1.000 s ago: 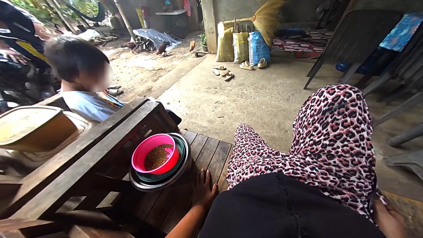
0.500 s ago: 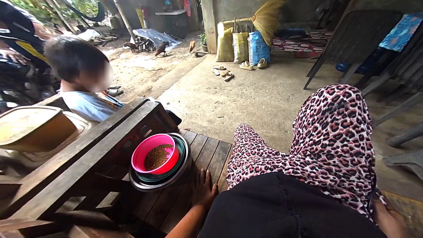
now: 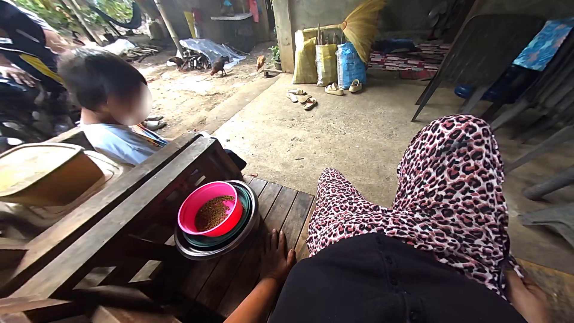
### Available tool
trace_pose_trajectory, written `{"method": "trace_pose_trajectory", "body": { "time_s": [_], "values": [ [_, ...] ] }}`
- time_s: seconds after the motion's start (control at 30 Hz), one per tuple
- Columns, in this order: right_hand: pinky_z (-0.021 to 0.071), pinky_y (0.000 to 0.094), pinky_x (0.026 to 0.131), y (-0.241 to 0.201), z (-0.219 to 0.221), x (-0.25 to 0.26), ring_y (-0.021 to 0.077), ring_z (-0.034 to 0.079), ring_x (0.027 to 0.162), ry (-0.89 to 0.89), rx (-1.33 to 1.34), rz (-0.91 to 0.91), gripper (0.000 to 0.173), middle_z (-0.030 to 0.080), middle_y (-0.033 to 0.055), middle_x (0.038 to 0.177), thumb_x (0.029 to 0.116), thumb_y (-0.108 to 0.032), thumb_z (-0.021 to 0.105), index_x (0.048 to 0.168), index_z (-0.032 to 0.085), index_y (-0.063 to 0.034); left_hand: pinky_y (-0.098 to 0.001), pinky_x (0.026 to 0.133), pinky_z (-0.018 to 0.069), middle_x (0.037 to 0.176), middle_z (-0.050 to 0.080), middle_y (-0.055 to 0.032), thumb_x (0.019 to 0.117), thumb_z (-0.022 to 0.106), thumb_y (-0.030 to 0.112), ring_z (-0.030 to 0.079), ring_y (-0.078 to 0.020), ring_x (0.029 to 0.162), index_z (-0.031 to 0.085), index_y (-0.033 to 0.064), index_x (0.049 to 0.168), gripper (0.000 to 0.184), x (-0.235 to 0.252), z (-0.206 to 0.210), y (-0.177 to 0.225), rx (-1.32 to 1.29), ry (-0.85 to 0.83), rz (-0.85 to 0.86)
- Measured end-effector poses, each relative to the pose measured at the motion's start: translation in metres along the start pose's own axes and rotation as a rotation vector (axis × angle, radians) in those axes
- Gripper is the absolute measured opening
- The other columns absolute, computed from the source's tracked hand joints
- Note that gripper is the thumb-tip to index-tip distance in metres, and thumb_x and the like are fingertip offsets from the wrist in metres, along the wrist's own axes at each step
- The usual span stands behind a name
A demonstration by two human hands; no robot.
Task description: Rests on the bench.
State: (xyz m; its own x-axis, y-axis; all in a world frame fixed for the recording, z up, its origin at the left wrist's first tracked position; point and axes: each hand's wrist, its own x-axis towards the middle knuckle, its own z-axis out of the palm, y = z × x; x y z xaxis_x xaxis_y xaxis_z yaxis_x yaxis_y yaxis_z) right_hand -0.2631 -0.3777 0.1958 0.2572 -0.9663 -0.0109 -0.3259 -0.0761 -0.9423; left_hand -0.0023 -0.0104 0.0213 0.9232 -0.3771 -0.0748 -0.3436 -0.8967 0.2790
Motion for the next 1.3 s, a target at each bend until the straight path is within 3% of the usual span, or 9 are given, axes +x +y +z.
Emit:
{"method": "trace_pose_trajectory", "body": {
  "time_s": [0.33,0.6,0.77,0.97,1.07,1.3],
  "values": [
    [0.0397,0.0078,0.079,0.001,0.0,0.0,-0.0146,0.047,0.084,-0.001,-0.047,0.018,0.038,0.055,0.0042,0.102,0.1098,-0.017,0.041,0.133,0.051,0.0108,-0.0583,0.124,0.0132,0.167,0.026,-0.019,0.0999,0.036,0.052,0.021,-0.039,0.155,0.036,0.0087,0.159,0.073,0.001,0.002,-0.002,0.006,0.0,0.001],
    [0.0398,0.0082,0.074,0.0,-0.001,0.001,-0.0145,0.046,0.079,0.007,-0.043,0.015,0.036,0.053,0.0014,0.096,0.1091,-0.017,0.042,0.13,0.053,0.0106,-0.0569,0.125,0.0112,0.168,0.023,-0.0189,0.1003,0.036,0.051,0.019,-0.0376,0.156,0.034,0.0093,0.16,0.073,0.0,-0.001,0.0,0.012,-0.025,-0.011],
    [0.0394,0.0084,0.075,0.001,-0.001,0.001,-0.0145,0.046,0.08,-0.003,-0.057,0.016,0.037,0.054,0.0028,0.099,0.1092,-0.017,0.041,0.131,0.052,0.0105,-0.0605,0.121,0.0213,0.161,0.038,-0.0206,0.0952,0.028,0.062,0.035,-0.0406,0.149,0.048,0.0101,0.153,0.08,0.011,0.049,-0.023,0.048,0.253,0.08],
    [0.0409,0.0081,0.077,0.001,-0.001,0.002,-0.0146,0.048,0.081,-0.006,-0.03,0.013,0.038,0.055,0.0031,0.1,0.1096,-0.018,0.041,0.134,0.051,0.0099,-0.0598,0.123,0.0185,0.163,0.035,-0.02,0.0959,0.031,0.059,0.032,-0.0391,0.151,0.045,0.0098,0.155,0.078,0.007,0.036,-0.017,0.036,0.178,0.048],
    [0.0415,0.0072,0.077,0.003,0.0,0.002,-0.0157,0.048,0.081,-0.004,-0.007,-0.004,0.038,0.055,0.0017,0.1,0.1093,-0.017,0.042,0.132,0.051,0.0107,-0.0565,0.125,0.0106,0.168,0.023,-0.0195,0.1009,0.037,0.05,0.02,-0.038,0.156,0.034,0.0091,0.16,0.072,0.001,0.002,-0.001,0.007,-0.02,-0.005],
    [0.0414,0.0067,0.075,0.007,-0.001,0.005,-0.0163,0.048,0.079,-0.001,0.005,-0.016,0.036,0.055,0.0008,0.097,0.1084,-0.016,0.042,0.13,0.052,0.0112,-0.0558,0.125,0.0123,0.169,0.021,-0.0183,0.101,0.038,0.05,0.018,-0.0374,0.156,0.033,0.0086,0.16,0.072,0.001,-0.004,0.002,0.006,-0.047,-0.018]
  ]
}}
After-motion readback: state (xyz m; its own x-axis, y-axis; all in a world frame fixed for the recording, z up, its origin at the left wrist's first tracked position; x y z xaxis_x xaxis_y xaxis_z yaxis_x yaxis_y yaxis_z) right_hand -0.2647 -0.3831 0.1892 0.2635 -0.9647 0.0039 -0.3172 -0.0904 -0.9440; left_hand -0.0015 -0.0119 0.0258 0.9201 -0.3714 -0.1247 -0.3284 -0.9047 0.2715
